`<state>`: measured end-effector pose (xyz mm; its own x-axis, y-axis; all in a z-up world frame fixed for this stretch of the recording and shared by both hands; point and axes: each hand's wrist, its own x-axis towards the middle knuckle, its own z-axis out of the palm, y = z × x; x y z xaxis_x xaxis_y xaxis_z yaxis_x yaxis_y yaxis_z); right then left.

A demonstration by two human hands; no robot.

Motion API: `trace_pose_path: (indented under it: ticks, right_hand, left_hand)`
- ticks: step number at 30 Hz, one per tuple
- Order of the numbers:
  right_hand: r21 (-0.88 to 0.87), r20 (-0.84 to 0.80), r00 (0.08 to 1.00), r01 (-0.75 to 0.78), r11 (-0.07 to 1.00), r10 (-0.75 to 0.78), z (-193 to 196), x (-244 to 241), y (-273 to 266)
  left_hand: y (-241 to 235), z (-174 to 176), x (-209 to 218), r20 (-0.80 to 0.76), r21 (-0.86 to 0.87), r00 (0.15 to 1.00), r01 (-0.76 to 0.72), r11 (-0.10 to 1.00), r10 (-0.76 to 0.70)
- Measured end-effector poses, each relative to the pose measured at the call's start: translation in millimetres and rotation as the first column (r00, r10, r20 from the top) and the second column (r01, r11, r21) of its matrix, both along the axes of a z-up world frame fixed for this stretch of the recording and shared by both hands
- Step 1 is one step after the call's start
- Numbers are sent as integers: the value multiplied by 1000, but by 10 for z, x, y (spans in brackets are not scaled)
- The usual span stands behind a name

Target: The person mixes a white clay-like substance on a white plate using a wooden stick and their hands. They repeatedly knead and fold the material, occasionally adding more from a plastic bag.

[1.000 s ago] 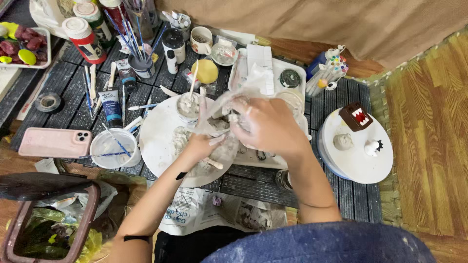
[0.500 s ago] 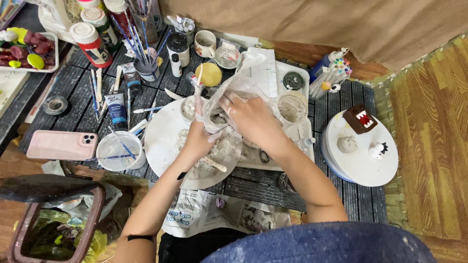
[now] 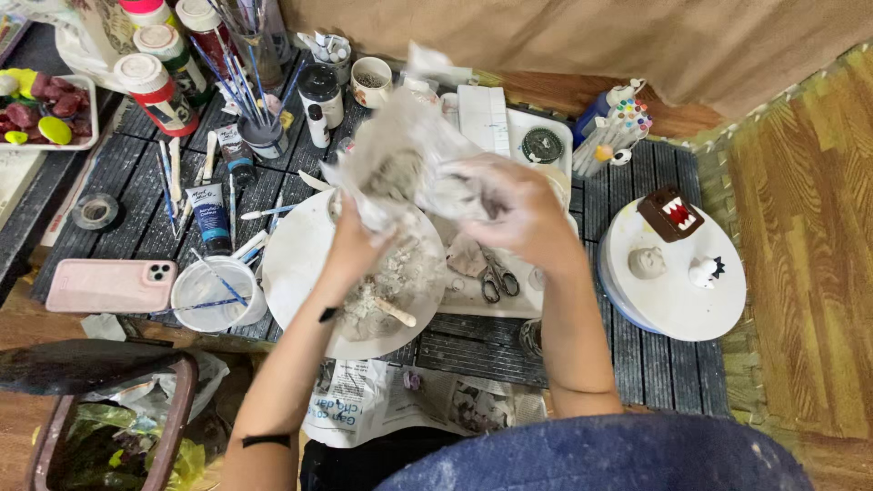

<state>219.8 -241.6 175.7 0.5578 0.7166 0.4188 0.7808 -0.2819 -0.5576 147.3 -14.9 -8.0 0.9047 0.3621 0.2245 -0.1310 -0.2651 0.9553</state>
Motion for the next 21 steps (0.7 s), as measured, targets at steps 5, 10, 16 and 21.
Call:
trace_pose_path:
  ticks: [5, 10, 16, 21]
  right_hand:
    - [374, -278, 950, -27, 927, 140, 79, 369, -78]
    - [303, -266, 963, 118, 946, -34, -183, 451, -250]
    - [450, -730, 642, 190, 873, 236, -1135, 174, -25]
    - [368, -808, 547, 175, 913, 220, -1928, -47, 43]
  left_hand:
    - [659, 42, 635, 373, 405, 928, -166, 899, 3]
    - [1068, 139, 1158, 16, -162, 982, 189, 968, -189]
    - [1275, 234, 1472, 235, 50, 891, 387, 921, -388]
    - [1239, 372, 1579, 259, 190, 899, 310, 932, -352]
